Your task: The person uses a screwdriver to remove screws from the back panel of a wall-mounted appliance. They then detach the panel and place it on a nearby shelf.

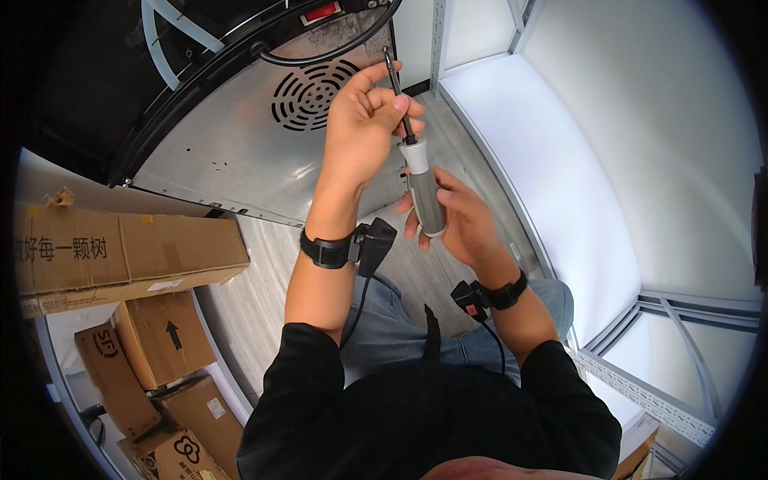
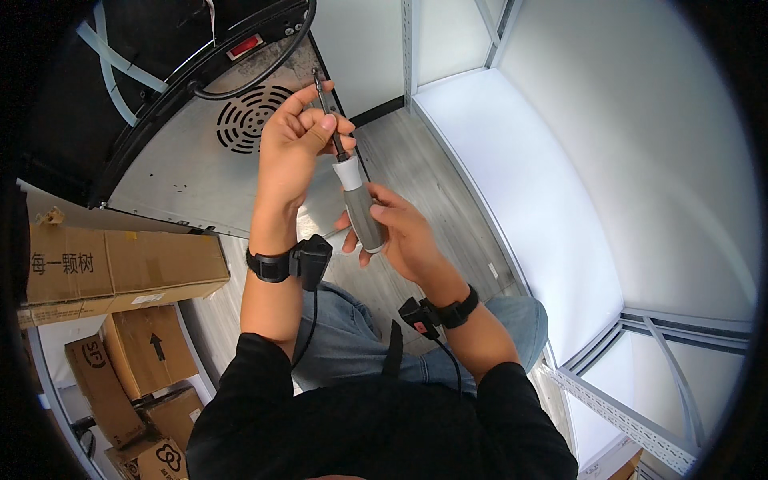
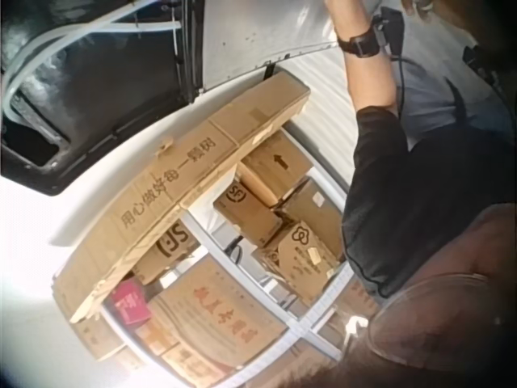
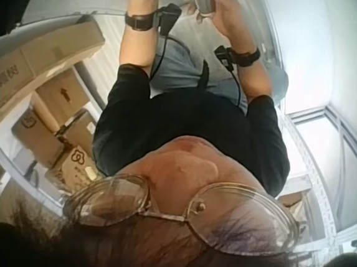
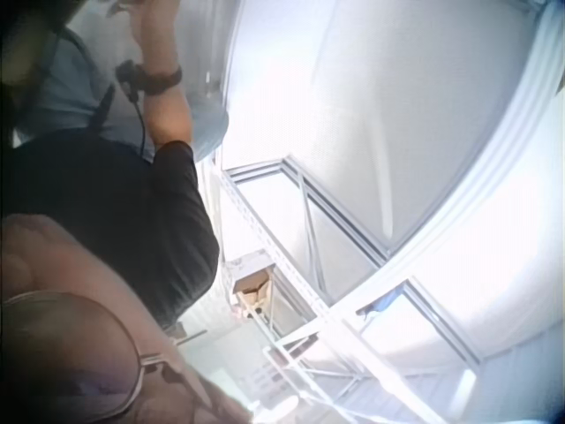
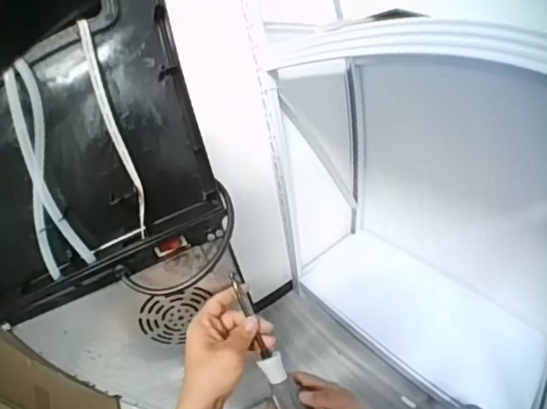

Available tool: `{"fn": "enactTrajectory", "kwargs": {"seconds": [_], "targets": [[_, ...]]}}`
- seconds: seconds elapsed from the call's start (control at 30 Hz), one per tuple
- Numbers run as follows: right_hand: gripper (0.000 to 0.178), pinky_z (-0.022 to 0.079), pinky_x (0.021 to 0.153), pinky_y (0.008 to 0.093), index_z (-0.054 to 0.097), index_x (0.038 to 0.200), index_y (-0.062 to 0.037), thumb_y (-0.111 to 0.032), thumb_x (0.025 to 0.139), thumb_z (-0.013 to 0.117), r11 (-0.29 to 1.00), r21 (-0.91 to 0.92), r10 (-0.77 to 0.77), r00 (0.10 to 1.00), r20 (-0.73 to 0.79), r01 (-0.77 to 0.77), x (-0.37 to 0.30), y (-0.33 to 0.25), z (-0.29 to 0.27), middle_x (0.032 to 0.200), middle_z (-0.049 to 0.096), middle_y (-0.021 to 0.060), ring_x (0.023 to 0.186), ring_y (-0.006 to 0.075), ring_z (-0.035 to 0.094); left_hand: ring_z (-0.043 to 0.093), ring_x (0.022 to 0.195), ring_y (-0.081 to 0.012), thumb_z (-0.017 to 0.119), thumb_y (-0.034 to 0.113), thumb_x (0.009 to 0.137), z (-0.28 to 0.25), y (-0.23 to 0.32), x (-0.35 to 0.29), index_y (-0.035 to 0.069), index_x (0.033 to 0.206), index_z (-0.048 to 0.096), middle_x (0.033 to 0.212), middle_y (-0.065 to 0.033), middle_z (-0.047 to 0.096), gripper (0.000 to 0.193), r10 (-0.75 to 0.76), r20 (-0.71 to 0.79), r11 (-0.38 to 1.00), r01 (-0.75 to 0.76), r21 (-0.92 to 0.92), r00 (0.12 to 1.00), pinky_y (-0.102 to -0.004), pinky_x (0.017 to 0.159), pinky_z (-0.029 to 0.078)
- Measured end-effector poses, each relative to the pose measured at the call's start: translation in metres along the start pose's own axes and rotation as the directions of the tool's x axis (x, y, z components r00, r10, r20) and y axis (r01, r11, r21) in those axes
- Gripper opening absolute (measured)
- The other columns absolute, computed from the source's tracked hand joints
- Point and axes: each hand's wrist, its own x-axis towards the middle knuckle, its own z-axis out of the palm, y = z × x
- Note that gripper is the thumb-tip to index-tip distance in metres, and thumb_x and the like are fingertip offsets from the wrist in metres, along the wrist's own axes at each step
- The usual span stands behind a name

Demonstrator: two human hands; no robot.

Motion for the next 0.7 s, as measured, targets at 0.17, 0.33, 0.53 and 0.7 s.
{"fn": "enactTrajectory", "kwargs": {"seconds": [0.17,0.33,0.53,0.7], "targets": [[0.050,0.052,0.054,0.0257,0.045,0.129,0.0019,-0.014,0.086,0.065,0.924,-0.378,-0.165,0.958,-0.237,0.066,-0.001,0.007,0.007,0.098,0.062,0.0093,0.074,0.0129,0.061,0.060,0.063,-0.0082,0.062,0.000,0.086,0.002,0.001,0.003,-0.004,0.116,0.052,0.073,-0.0040,0.064,0.032,0.026,-0.038,1.000,-0.025,0.017,0.999,-0.0197,0.055,0.045],[0.054,0.049,0.053,0.0236,0.044,0.129,0.0018,-0.010,0.083,0.069,0.823,-0.566,-0.229,0.942,-0.244,0.053,0.001,0.008,0.004,0.096,0.060,0.0069,0.071,0.0105,0.059,0.055,0.056,-0.0057,0.071,0.004,0.081,0.000,-0.010,0.006,-0.005,0.111,0.055,0.068,-0.0017,0.062,0.036,0.104,-0.062,0.989,-0.097,0.112,0.993,-0.0186,0.049,0.042],[0.054,0.049,0.052,0.0256,0.040,0.132,0.0018,-0.013,0.086,0.062,0.982,-0.167,-0.104,0.990,-0.092,0.087,0.001,0.002,-0.001,0.096,0.061,0.0118,0.073,0.0182,0.063,0.063,0.062,-0.0120,0.061,0.000,0.086,0.004,-0.004,0.003,-0.007,0.119,0.052,0.078,-0.0086,0.068,0.035,0.063,-0.083,0.997,-0.060,0.040,0.995,-0.0220,0.054,0.048],[0.050,0.051,0.056,0.0280,0.039,0.134,0.0003,-0.011,0.089,0.057,0.998,-0.036,-0.054,0.996,-0.073,0.051,0.001,0.003,-0.009,0.100,0.061,0.0130,0.080,0.0203,0.064,0.067,0.067,-0.0156,0.053,0.002,0.090,0.001,0.000,0.002,-0.006,0.122,0.050,0.087,-0.0145,0.070,0.033,0.048,-0.055,0.996,-0.043,0.078,0.997,-0.0245,0.058,0.051]]}}
